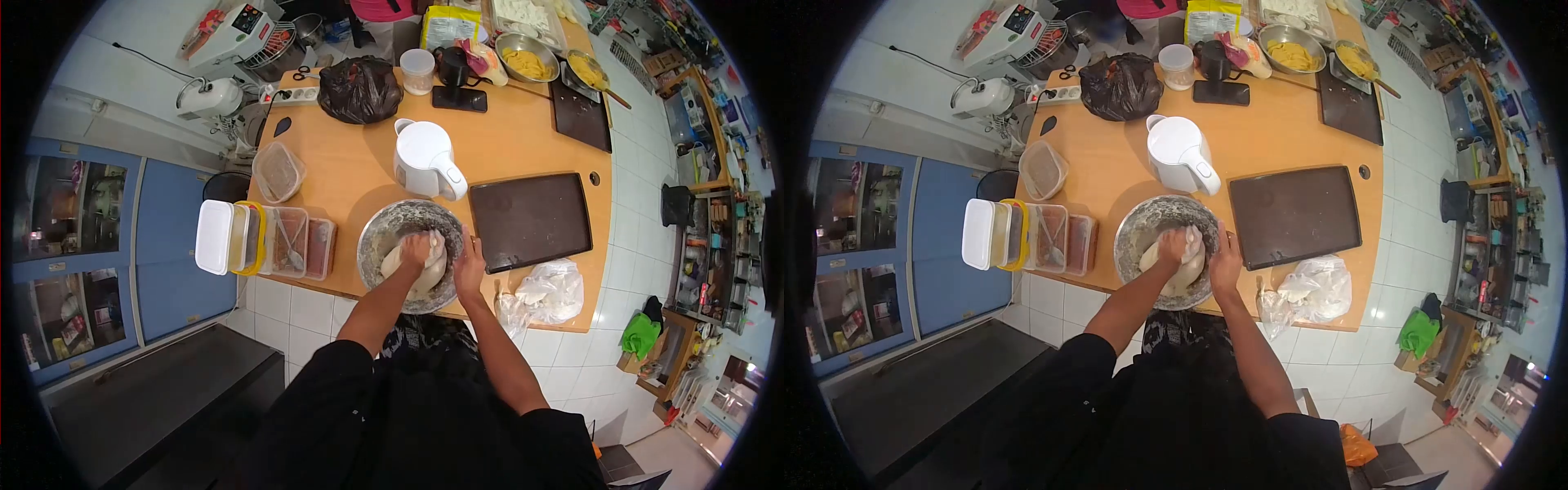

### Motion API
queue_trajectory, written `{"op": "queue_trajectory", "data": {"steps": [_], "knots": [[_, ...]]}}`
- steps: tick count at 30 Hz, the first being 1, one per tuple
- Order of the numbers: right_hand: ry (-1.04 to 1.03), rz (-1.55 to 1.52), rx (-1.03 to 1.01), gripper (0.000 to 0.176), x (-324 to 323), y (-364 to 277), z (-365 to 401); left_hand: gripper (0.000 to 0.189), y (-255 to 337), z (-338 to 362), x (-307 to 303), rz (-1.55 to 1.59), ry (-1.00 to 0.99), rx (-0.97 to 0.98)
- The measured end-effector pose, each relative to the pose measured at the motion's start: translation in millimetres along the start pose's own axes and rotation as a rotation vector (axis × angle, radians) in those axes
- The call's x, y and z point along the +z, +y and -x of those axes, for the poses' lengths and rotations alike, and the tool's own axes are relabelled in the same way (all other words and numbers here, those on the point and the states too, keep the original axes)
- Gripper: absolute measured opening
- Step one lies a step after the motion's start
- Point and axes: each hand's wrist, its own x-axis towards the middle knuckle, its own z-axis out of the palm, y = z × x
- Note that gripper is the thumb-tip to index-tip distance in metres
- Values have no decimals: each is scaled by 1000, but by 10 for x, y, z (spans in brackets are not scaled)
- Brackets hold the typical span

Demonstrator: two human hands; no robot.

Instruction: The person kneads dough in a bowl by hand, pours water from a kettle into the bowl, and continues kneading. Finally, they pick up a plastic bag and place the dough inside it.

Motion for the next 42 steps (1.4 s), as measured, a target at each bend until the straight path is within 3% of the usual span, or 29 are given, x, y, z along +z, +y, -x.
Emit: {"op": "queue_trajectory", "data": {"steps": [2, 4, 5, 8, 10, 12, 13, 15, 17, 20, 23, 26, 29, 32, 35, 38, 41, 42], "knots": [[-3, 15, -11, 63, -5, 11, 25, 28, -37, -31, 97, 164, 115, -167], [2, 33, -29, 64, 8, 13, 14, 27, 89, -120, -303, 487, 144, -374], [-6, 60, -25, 65, 16, 8, 1, 29, -21, -255, -169, 406, 68, -452], [-25, 115, 3, 68, -5, -8, 9, 44, -356, -143, 197, 1302, -97, -418], [-27, 106, 42, 70, -29, -72, 18, 48, -364, -53, -66, 1360, -292, -282], [-12, 161, 57, 72, 20, -19, 41, 45, -81, 9, -901, 865, -542, -67], [-4, 189, 65, 73, 28, -6, 46, 44, -162, 159, -893, 730, -444, 172], [-15, 194, 83, 74, 31, 2, 56, 43, -247, 329, -904, 531, -518, 328], [-17, 209, 90, 75, 54, -2, 45, 43, -91, 665, -1340, -31, -382, 506], [-13, 229, 91, 74, 92, 19, 59, 45, -60, 1001, -1664, -38, -256, 433], [-13, 207, 92, 74, 72, -11, 57, 43, -348, 1024, -1362, 55, -419, 384], [-20, 182, 70, 72, 36, -54, 57, 40, -241, 986, -1498, 103, -271, 332], [-15, 150, 60, 70, 45, -74, 69, 37, -91, 857, -1284, -208, -174, 376], [-9, 159, 81, 68, 62, -70, 73, 36, 124, 716, -1203, -233, -388, 259], [-29, 156, 103, 68, 56, -35, 96, 34, 54, 792, -791, -259, 224, 363], [-49, 156, 69, 72, 32, -91, 29, 32, -53, 787, -697, -27, 40, 381], [-52, 192, 48, 79, 76, -3, 68, 29, -64, 711, -742, -7, -141, 375], [-46, 183, 44, 79, 83, 12, 80, 27, -81, 645, -652, -47, -104, 377]]}}
